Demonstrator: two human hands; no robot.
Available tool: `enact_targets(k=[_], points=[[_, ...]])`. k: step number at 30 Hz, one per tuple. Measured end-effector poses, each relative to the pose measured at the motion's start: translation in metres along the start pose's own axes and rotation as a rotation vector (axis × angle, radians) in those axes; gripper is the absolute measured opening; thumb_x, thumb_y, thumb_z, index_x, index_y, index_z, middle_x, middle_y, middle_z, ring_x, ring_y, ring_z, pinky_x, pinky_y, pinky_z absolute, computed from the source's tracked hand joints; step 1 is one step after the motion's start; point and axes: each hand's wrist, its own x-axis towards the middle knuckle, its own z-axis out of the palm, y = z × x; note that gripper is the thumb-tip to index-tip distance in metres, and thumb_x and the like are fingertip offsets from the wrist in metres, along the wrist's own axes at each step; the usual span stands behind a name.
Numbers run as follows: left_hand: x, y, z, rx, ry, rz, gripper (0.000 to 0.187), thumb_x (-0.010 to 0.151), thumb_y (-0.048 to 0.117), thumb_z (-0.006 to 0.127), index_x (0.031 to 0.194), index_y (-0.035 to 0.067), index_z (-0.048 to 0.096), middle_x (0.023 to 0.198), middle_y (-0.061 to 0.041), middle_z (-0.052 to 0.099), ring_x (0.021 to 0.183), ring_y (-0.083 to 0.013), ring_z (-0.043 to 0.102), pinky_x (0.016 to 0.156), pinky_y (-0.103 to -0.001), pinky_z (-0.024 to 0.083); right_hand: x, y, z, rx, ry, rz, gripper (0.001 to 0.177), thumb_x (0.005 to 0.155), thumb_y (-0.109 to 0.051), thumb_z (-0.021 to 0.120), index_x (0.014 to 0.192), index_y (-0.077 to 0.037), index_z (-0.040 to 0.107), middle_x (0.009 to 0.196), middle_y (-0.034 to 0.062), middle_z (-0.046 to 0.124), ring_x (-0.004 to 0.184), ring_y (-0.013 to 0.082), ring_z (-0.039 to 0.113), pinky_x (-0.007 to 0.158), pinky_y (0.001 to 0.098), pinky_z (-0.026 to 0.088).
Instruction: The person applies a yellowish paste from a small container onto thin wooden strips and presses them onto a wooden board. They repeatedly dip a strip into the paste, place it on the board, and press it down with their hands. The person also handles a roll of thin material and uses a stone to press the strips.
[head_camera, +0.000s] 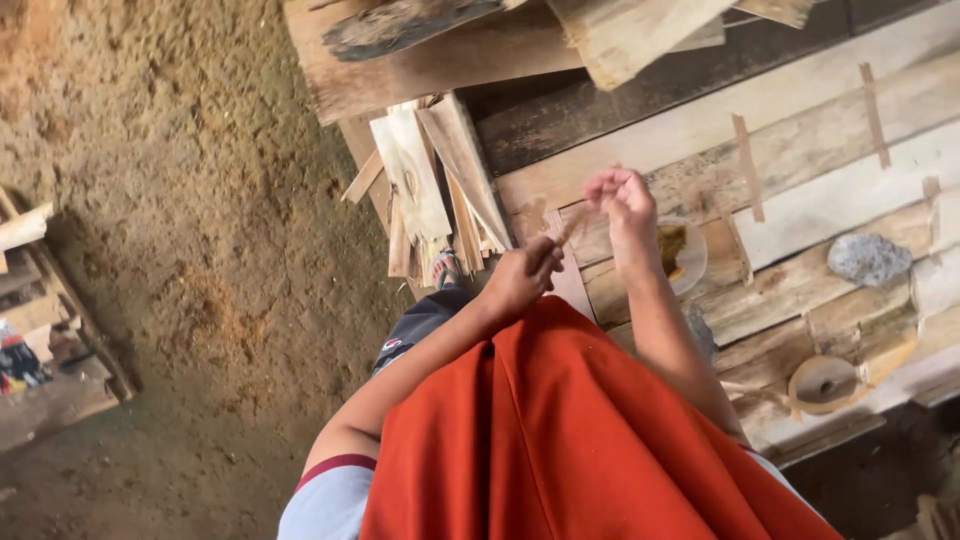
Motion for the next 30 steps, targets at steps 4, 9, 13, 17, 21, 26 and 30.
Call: enact_targets(k=[4,9,13,17,21,26,30], points=[[0.029,-0.001,0.025,-0.115,-0.108,-0.058,0.021,0.106,0.030,0.047,0.111,0.018,0.064,0.080,-0.002,0.078,0.057,-0.0164,0.073,0.059,-0.030,0.056,-0.044,-0.024,-0.018,0.299,-0.097,0.280,0.063,0.073,0.006,0.054,0.134,-0.011,0.051,0.118,0.0176,0.070,0.101,0.0215,0.073,0.083,0.0288,0.063],[0.045,0.011,0.062,-0.139,-0.285,-0.093,0.027,0.104,0.027,0.049,0.111,0.010,0.069,0.072,-0.008,0.076,0.051,-0.0170,0.070,0.052,-0.026,0.053,-0.072,-0.032,-0.037,0.142,0.108,0.194,0.052,0.092,-0.009,0.071,0.142,-0.012,0.055,0.106,0.0192,0.076,0.087,0.0147,0.074,0.074,0.0236,0.060],[0.054,0.028,0.080,-0.147,-0.375,-0.135,0.034,0.100,0.026,0.058,0.125,0.004,0.067,0.073,-0.012,0.075,0.052,-0.0161,0.069,0.048,-0.022,0.050,-0.078,-0.039,-0.069,0.099,0.260,0.103,0.048,0.095,-0.018,0.074,0.139,-0.012,0.058,0.108,0.0180,0.077,0.094,0.0118,0.074,0.079,0.0202,0.059],[0.056,0.027,0.093,-0.127,-0.370,-0.151,0.037,0.099,0.028,0.063,0.126,0.002,0.066,0.068,-0.013,0.073,0.047,-0.0158,0.067,0.045,-0.023,0.047,-0.086,-0.066,-0.105,0.013,0.490,-0.001,0.042,0.101,-0.023,0.070,0.138,-0.008,0.055,0.116,0.0130,0.076,0.106,0.0112,0.067,0.087,0.0225,0.052],[0.052,0.031,0.098,0.000,-0.378,-0.202,0.030,0.095,0.030,0.067,0.098,0.001,0.074,0.060,-0.012,0.069,0.042,-0.0143,0.060,0.044,-0.022,0.043,-0.071,-0.037,-0.167,-0.153,0.555,-0.083,0.041,0.111,-0.024,0.063,0.143,-0.002,0.049,0.130,0.0220,0.068,0.122,0.0293,0.065,0.097,0.0415,0.052],[0.065,0.009,0.107,0.035,-0.252,-0.212,0.030,0.096,0.033,0.067,0.090,0.004,0.074,0.055,-0.010,0.067,0.038,-0.0135,0.057,0.041,-0.022,0.043,-0.059,-0.043,-0.173,-0.548,0.609,0.060,0.053,0.115,-0.019,0.052,0.158,-0.006,0.026,0.159,0.0279,0.031,0.145,0.0487,0.038,0.114,0.0718,0.035],[0.071,0.021,0.113,0.048,-0.183,-0.222,0.026,0.094,0.027,0.063,0.083,0.005,0.072,0.052,-0.009,0.065,0.036,-0.0133,0.056,0.040,-0.023,0.043,-0.073,-0.049,-0.141,-0.610,0.733,-0.240,0.035,0.111,-0.004,0.046,0.145,0.004,0.041,0.139,0.0312,0.051,0.132,0.0482,0.051,0.110,0.0628,0.042]])
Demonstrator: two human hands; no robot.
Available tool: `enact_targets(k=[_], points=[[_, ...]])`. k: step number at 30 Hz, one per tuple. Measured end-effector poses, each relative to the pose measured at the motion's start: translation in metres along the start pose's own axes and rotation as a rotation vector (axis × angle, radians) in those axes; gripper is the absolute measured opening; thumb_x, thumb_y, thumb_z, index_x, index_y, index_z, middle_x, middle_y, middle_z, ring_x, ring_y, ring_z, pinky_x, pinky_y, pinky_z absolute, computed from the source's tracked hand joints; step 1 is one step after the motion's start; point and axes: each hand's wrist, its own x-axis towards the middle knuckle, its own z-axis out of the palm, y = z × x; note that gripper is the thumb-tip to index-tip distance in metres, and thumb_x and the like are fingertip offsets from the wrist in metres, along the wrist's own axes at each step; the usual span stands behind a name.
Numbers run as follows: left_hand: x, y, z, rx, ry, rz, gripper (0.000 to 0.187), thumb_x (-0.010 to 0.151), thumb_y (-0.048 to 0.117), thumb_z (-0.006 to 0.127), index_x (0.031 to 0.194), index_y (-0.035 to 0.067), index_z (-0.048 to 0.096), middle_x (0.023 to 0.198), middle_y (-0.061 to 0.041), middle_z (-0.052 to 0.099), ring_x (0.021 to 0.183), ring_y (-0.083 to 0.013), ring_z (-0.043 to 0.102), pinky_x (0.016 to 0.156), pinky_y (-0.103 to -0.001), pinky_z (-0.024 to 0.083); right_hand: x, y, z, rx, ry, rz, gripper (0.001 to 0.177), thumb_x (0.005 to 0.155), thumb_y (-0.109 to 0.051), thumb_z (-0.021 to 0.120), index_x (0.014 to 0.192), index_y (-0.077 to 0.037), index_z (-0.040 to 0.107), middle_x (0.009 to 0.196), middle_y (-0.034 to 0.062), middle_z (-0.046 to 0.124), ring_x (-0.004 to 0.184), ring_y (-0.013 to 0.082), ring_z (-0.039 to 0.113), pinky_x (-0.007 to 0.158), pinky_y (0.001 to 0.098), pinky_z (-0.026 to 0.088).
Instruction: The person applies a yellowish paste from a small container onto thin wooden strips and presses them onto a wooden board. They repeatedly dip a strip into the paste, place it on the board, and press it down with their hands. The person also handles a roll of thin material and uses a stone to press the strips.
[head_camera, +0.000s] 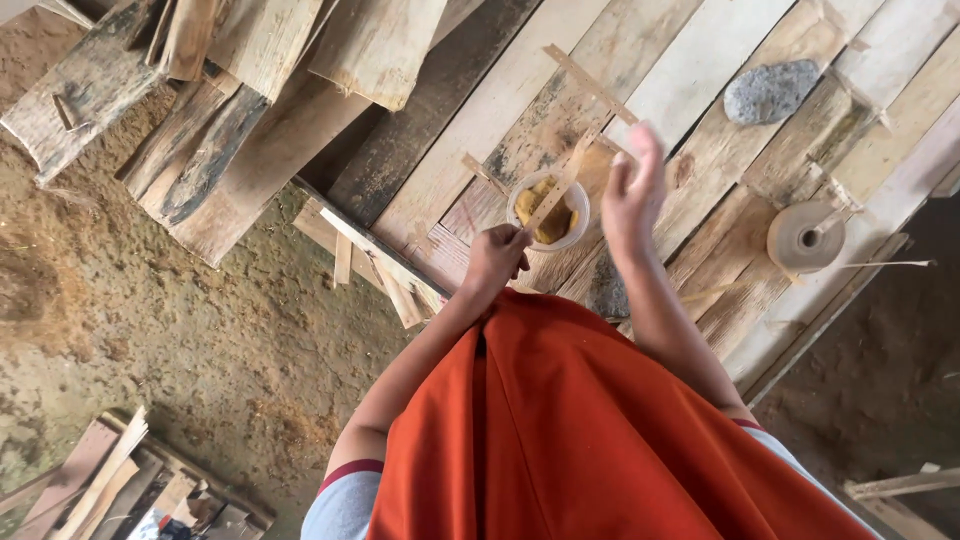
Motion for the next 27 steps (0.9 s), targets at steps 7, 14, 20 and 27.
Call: enact_targets(k=[7,14,20,27], points=[[0.038,-0.033,0.014,0.163,0.076,-0.031,0.030,0.097,0.027,0.059,0.082,0.005,0.073,0.054,-0.011,0.067,0.041,-0.0175,0.064,0.044,-0.025,0.050,-0.084,0.019,0.029,-0.151,-0.460,-0.396,0.078,0.075,0.012,0.047,0.153,0.007,0.043,0.143,0.0266,0.058,0.132,0.0411,0.056,0.113,0.0582,0.041],[0.037,-0.029,0.016,0.474,0.127,0.007,0.035,0.090,0.034,0.053,0.082,0.007,0.073,0.064,-0.015,0.067,0.078,-0.0393,0.070,0.073,-0.051,0.053,-0.084,0.039,0.040,-0.357,-0.740,-0.365,0.101,0.068,0.005,0.053,0.161,0.006,0.017,0.160,0.0191,0.044,0.147,0.0339,0.041,0.122,0.0662,0.016],[-0.011,0.003,0.007,0.210,0.098,0.027,0.030,0.095,0.027,0.054,0.079,0.008,0.071,0.044,-0.003,0.058,0.050,-0.0212,0.062,0.060,-0.032,0.052,-0.076,0.028,0.039,-0.510,-0.879,-0.270,0.109,0.066,0.009,0.050,0.165,-0.003,0.006,0.165,0.0086,0.039,0.153,0.0233,0.032,0.125,0.0647,0.014],[-0.076,0.019,-0.003,0.136,0.086,0.276,0.026,0.098,0.019,0.058,0.078,0.008,0.069,0.042,-0.005,0.057,0.045,-0.0209,0.061,0.055,-0.030,0.051,-0.064,-0.042,0.019,-0.722,-0.980,-0.242,0.111,0.069,0.006,0.058,0.166,-0.004,0.005,0.160,0.0124,0.045,0.148,0.0238,0.041,0.126,0.0628,0.012]])
